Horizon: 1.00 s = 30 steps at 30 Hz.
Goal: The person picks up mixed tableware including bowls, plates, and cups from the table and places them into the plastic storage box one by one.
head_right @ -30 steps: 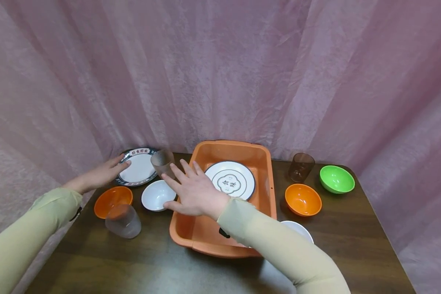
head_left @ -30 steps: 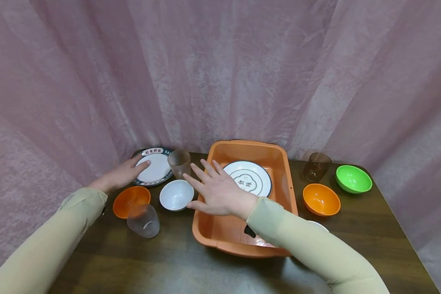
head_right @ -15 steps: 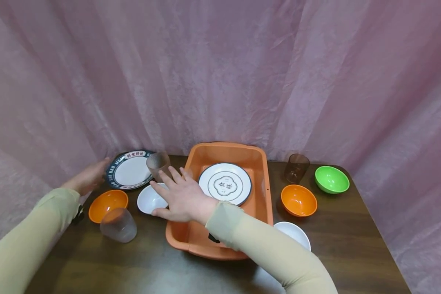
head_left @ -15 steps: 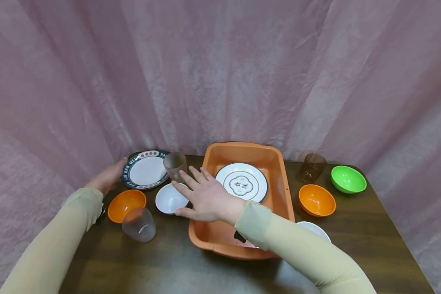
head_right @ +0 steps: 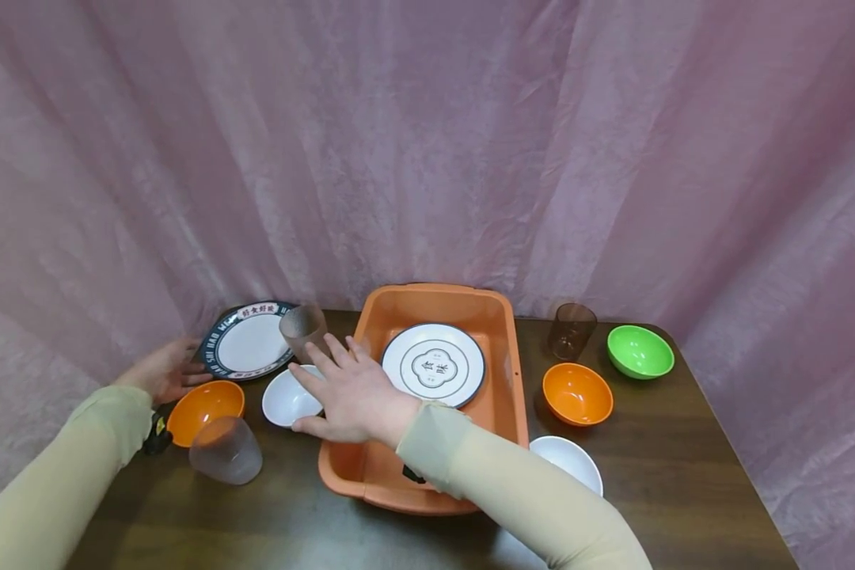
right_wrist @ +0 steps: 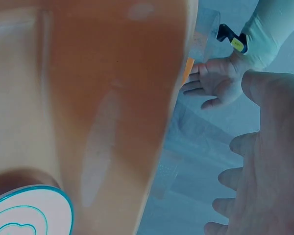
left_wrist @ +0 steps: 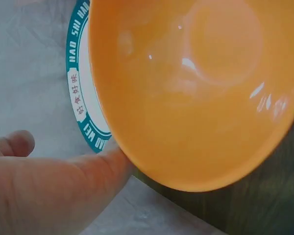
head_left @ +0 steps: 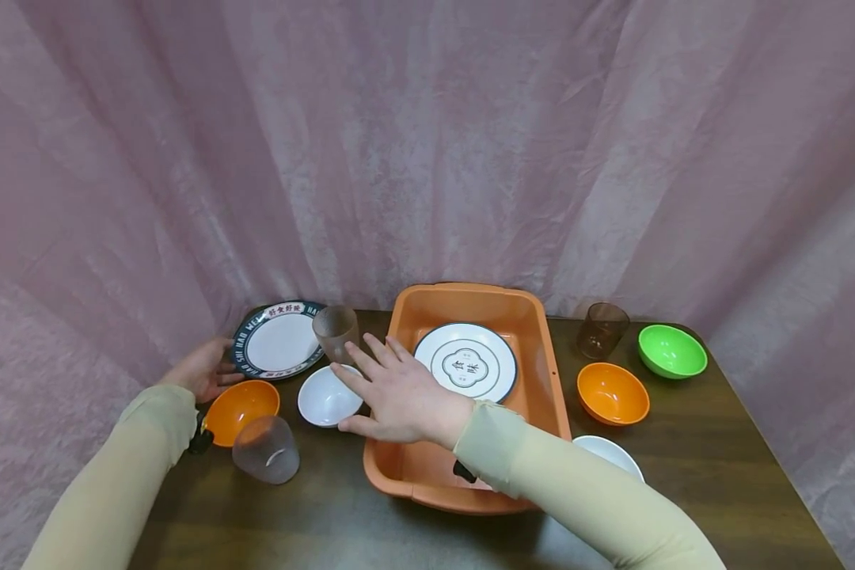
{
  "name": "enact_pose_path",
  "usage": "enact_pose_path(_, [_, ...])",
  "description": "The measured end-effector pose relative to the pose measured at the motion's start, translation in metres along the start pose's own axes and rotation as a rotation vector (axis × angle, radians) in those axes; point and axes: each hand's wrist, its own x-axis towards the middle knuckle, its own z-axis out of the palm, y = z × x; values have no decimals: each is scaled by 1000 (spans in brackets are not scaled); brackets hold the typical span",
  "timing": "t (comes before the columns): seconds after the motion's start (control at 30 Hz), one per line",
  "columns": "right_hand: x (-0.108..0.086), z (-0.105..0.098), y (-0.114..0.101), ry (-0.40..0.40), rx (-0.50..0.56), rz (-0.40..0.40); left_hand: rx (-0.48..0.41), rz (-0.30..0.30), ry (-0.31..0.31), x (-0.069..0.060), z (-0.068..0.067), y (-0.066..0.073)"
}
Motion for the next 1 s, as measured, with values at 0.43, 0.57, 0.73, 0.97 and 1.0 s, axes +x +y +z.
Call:
enact_pose_path(0.43, [-1,-1,-1,-3,-20,3,-51,-82,15,9,-13,-6])
enact_pose_path(0.57, [-1,-1,0,-2,-13,3,-105,-86,-66,12,-19,-4])
enact_pose_path(0.73, [0,0,2,-18,-15,13,-193,-124,-49,14,-20,-1])
enact_pose_path(0.97, [0,1,5,-43,-31,37,-187,-132,-60,12,-20,3])
enact_pose_path(1.0, [0,1,5,-44,-31,40,-174,-134,-70,12,-20,4])
